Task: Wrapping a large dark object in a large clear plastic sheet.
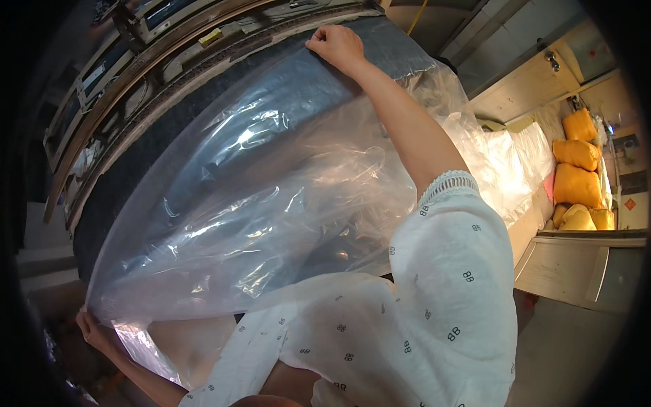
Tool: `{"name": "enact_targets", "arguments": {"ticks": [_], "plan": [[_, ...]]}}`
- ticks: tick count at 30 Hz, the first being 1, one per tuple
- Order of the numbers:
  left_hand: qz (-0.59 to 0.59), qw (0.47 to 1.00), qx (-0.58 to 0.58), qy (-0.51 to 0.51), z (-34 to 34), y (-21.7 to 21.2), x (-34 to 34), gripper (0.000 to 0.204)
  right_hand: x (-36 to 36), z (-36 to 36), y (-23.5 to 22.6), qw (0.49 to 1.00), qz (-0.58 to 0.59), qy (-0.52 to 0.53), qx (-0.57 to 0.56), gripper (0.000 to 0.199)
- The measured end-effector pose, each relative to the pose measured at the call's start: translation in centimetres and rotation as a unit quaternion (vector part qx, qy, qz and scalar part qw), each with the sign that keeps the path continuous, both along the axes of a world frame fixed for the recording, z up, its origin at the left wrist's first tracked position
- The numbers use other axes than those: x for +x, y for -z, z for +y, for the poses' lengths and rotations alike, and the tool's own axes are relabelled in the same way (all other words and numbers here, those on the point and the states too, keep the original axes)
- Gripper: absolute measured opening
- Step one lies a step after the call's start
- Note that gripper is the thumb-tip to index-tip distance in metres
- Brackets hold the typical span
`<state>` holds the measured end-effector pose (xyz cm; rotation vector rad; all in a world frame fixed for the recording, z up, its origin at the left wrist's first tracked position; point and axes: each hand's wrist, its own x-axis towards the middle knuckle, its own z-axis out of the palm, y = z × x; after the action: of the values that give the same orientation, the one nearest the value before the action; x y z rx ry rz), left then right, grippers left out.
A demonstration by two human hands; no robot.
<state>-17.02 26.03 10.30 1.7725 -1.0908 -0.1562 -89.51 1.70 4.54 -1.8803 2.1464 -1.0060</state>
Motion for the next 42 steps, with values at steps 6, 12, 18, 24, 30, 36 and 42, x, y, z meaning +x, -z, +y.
{"name": "enact_targets", "arguments": {"ticks": [6, 12, 18, 24, 30, 36, 42], "plan": [[0.136, 0.991, -0.003, -0.013, 3.7, 5.8, 2.8, 0.031, -1.9, -3.1, 0.0, 0.994, 0.047, -0.086, 0.055, 0.022], [0.188, 0.957, -0.222, -0.012, -5.3, -0.1, -2.0, 0.033, -6.1, -5.8, -6.7, 0.906, -0.332, -0.142, -0.22, 0.015], [-0.014, 0.999, -0.021, -0.032, -19.3, 7.1, -1.3, 0.025, -4.5, -5.1, 2.1, 0.966, -0.141, 0.095, -0.192, 0.021], [0.08, 0.994, -0.06, 0.047, -26.3, 8.9, 0.0, 0.025, -6.2, -6.7, 2.1, 0.947, -0.23, 0.043, -0.221, 0.02], [0.075, 0.997, -0.025, 0.009, -28.4, 7.9, -0.7, 0.024, -5.7, -7.9, 1.7, 0.963, -0.207, 0.07, -0.157, 0.021], [-0.074, 0.994, 0.037, -0.07, -28.3, 7.6, -1.0, 0.025, -5.6, -8.3, 1.6, 0.962, -0.037, 0.174, -0.208, 0.031], [0.243, 0.97, -0.027, 0.008, -27.2, 8.7, 1.8, 0.028, -6.4, -8.8, 1.7, 0.948, -0.132, 0.18, -0.226, 0.036]]}}
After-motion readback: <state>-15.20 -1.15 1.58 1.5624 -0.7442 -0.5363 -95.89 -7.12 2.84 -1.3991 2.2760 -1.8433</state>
